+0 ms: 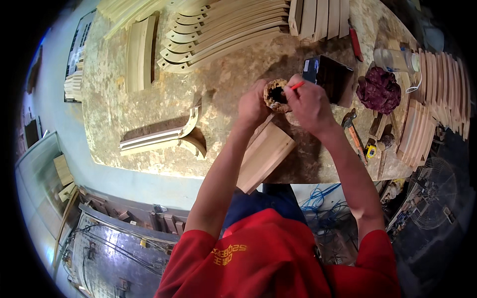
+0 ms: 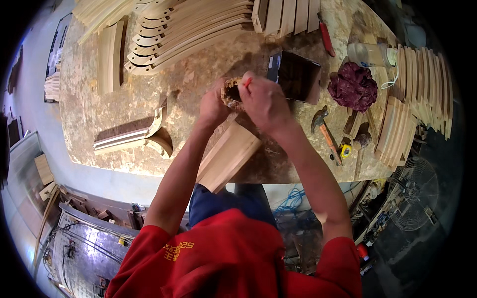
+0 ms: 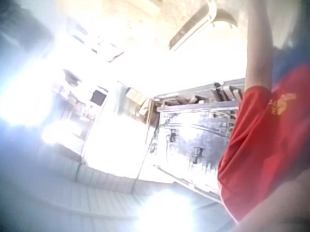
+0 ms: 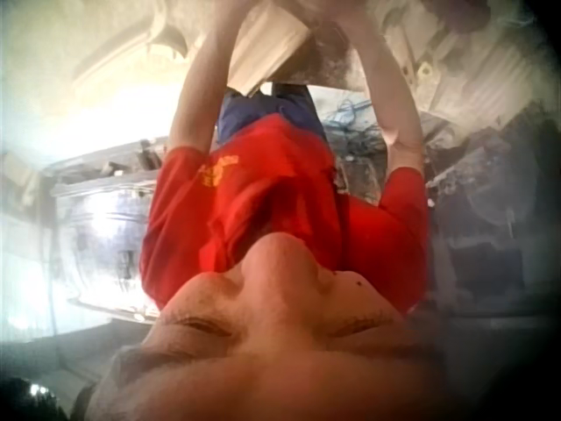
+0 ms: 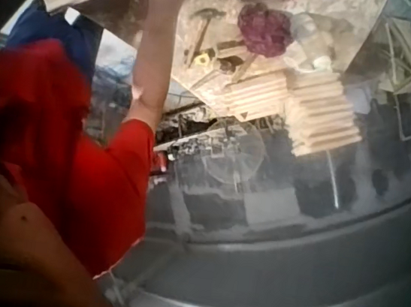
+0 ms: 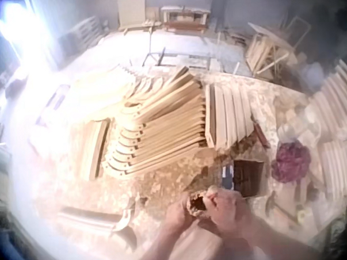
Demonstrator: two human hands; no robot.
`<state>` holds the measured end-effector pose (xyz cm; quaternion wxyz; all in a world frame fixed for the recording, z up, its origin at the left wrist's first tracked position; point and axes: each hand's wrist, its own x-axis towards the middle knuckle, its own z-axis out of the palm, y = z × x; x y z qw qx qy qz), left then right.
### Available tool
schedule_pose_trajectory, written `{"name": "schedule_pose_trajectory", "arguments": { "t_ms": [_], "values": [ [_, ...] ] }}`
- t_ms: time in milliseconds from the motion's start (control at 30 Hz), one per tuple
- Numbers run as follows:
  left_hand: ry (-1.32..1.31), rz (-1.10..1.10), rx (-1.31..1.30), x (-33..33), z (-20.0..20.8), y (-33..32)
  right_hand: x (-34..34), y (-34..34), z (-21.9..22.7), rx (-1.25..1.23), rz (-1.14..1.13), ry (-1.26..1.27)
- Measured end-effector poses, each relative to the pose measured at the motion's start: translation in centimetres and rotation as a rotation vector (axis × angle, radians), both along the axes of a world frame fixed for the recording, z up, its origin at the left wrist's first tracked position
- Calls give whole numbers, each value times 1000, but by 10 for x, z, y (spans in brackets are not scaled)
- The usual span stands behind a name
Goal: The person applies glue to curved wooden pieces using a brush, then joins them together and taps the joints with a hammer to secure the assembly. The person also retrieves a metal container and adds liquid to the glue container before continuing the assembly.
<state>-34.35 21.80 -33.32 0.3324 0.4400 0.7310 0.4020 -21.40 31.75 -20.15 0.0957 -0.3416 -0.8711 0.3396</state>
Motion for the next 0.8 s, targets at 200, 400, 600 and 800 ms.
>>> {"name": "schedule_pose_trajectory", "arguments": {
  "t_ms": [200,400,600,800],
  "values": [
    [-9,-18,-39,1,13,2,-6,-8,-12,49,-123,118],
    [25,131,-71,12,8,-24,17,-18,16,-146,-346,232],
    [282,-16,-327,64,12,-123,81,-21,32,-514,-654,615],
    [572,-68,-243,130,54,-137,106,-16,27,-560,-623,704]
  ]
}}
